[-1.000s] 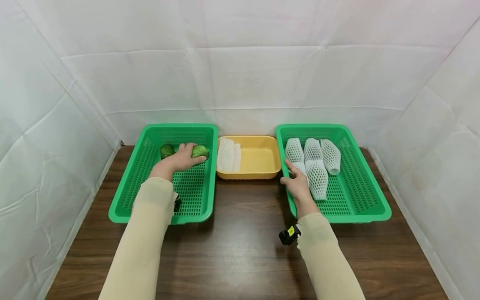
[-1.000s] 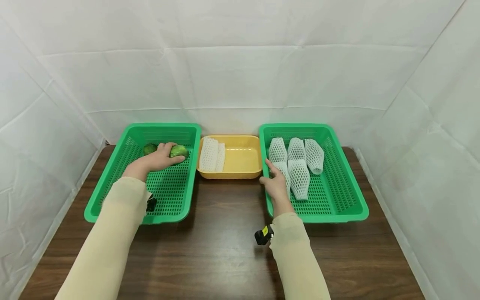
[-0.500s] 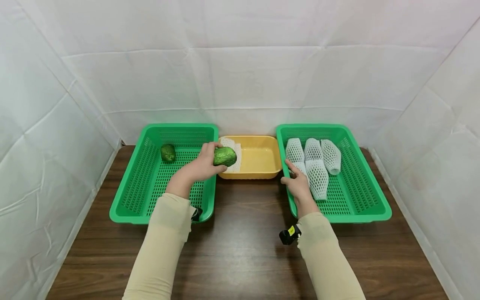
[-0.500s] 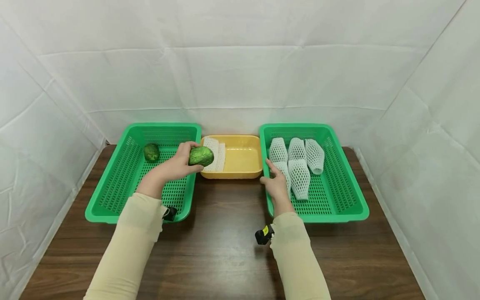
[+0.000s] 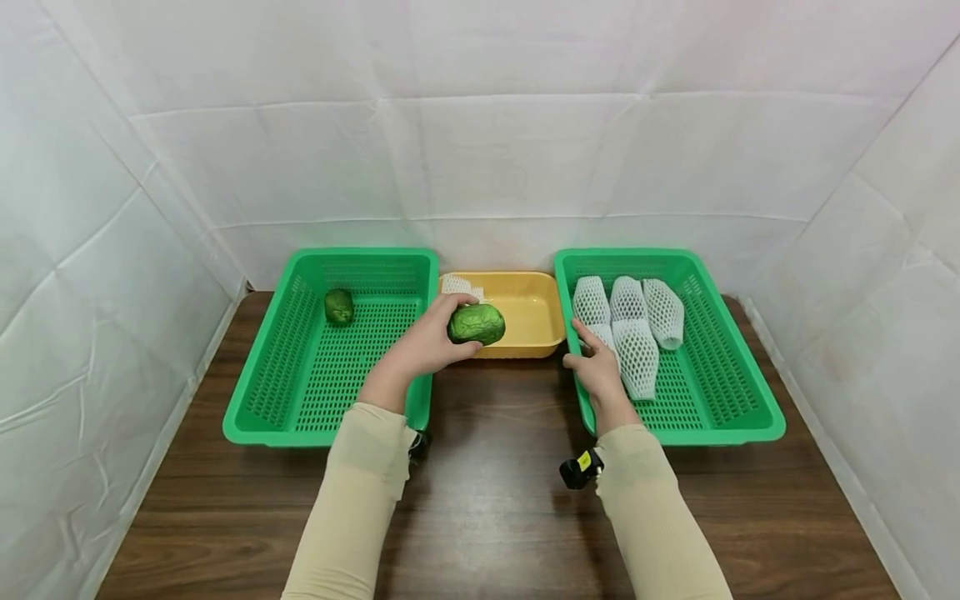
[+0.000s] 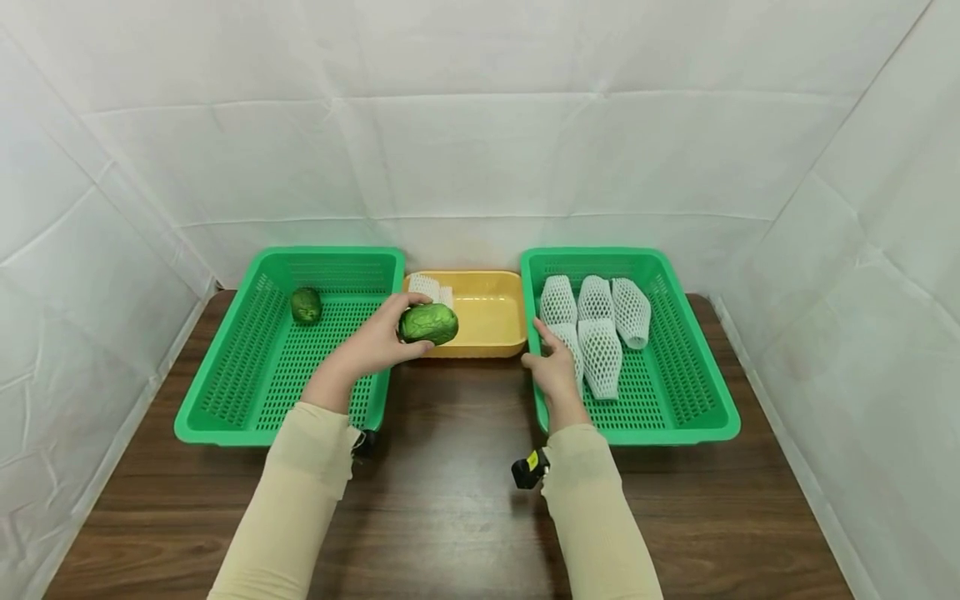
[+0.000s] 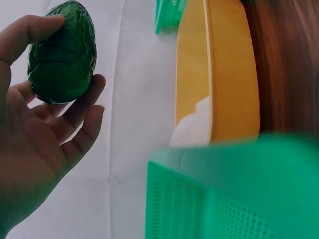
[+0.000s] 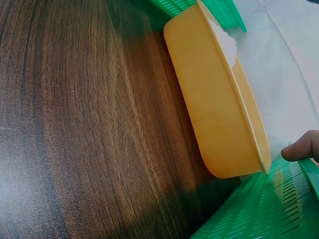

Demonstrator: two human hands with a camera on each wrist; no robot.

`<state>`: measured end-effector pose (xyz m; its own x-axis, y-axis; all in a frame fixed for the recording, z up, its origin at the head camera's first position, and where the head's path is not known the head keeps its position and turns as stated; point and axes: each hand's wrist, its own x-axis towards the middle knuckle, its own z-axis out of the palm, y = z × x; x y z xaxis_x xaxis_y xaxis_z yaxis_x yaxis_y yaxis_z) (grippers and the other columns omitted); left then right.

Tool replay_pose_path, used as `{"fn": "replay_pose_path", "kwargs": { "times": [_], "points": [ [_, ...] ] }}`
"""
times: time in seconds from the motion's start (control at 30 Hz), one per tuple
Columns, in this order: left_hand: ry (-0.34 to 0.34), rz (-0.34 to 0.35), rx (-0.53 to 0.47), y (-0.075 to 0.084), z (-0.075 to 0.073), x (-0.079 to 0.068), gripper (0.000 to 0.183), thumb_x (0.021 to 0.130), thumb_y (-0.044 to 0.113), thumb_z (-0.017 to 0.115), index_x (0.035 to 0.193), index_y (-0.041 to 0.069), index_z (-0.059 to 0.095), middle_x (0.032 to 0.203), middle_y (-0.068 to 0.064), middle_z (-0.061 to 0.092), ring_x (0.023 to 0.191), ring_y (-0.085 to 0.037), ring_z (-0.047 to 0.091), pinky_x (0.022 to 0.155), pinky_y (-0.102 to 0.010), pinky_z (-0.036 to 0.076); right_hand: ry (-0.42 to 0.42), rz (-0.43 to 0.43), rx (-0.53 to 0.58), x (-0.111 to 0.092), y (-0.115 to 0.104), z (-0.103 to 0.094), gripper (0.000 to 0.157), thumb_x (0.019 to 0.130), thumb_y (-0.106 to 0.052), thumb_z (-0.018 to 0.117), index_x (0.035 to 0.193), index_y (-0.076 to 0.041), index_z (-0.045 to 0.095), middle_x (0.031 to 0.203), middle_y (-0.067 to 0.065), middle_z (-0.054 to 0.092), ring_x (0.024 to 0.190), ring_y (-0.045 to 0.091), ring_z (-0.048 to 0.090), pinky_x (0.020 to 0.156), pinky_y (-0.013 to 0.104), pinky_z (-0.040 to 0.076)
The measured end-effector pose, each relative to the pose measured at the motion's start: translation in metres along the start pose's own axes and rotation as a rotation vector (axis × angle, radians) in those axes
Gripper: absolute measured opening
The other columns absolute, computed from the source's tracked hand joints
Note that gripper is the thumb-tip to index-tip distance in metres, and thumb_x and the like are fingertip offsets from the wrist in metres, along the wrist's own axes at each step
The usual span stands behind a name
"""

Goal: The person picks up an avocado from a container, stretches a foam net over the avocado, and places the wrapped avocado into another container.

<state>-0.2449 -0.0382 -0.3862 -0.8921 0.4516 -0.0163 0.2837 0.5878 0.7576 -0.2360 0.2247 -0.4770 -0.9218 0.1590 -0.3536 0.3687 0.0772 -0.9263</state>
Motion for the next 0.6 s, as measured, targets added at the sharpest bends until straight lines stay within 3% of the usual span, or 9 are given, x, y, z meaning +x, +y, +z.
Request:
{"fn": "replay_pose_path", "kwargs": {
  "times": [0.23,0.43,0.6],
  "points": [
    [0.111,0.037,-0.002,-0.002,0.015,0.003,0.061,0.08,0.024,0.074,0.13,0.007,0.045,0.13,-0.012,0.043,0.111,-0.027,0.046,0.092,-0.042,0.041,-0.002,-0.004,-0.002,0.0,0.0,0.0,0.071,0.084,0.004,0.05,0.143,-0.032,0.035,0.147,0.009,0.027,0.126,0.024,0.031,0.081,0.036,0.028],
    [0.118,0.03,-0.008,-0.002,0.024,0.005,0.061,0.08,0.031,0.073,0.132,0.01,0.048,0.127,-0.011,0.047,0.11,-0.024,0.047,0.09,-0.04,0.042,-0.001,-0.009,-0.011,0.0,0.0,-0.001,0.071,0.084,0.004,0.05,0.143,-0.032,0.035,0.147,0.009,0.028,0.126,0.024,0.032,0.082,0.036,0.029],
    [0.12,0.037,-0.01,-0.002,0.031,0.006,0.061,0.079,0.028,0.074,0.132,0.009,0.049,0.125,-0.012,0.049,0.11,-0.025,0.048,0.09,-0.041,0.043,0.001,-0.003,-0.01,-0.001,-0.001,-0.001,0.071,0.084,0.004,0.05,0.143,-0.033,0.036,0.147,0.01,0.028,0.125,0.025,0.032,0.083,0.036,0.029]
  ]
}}
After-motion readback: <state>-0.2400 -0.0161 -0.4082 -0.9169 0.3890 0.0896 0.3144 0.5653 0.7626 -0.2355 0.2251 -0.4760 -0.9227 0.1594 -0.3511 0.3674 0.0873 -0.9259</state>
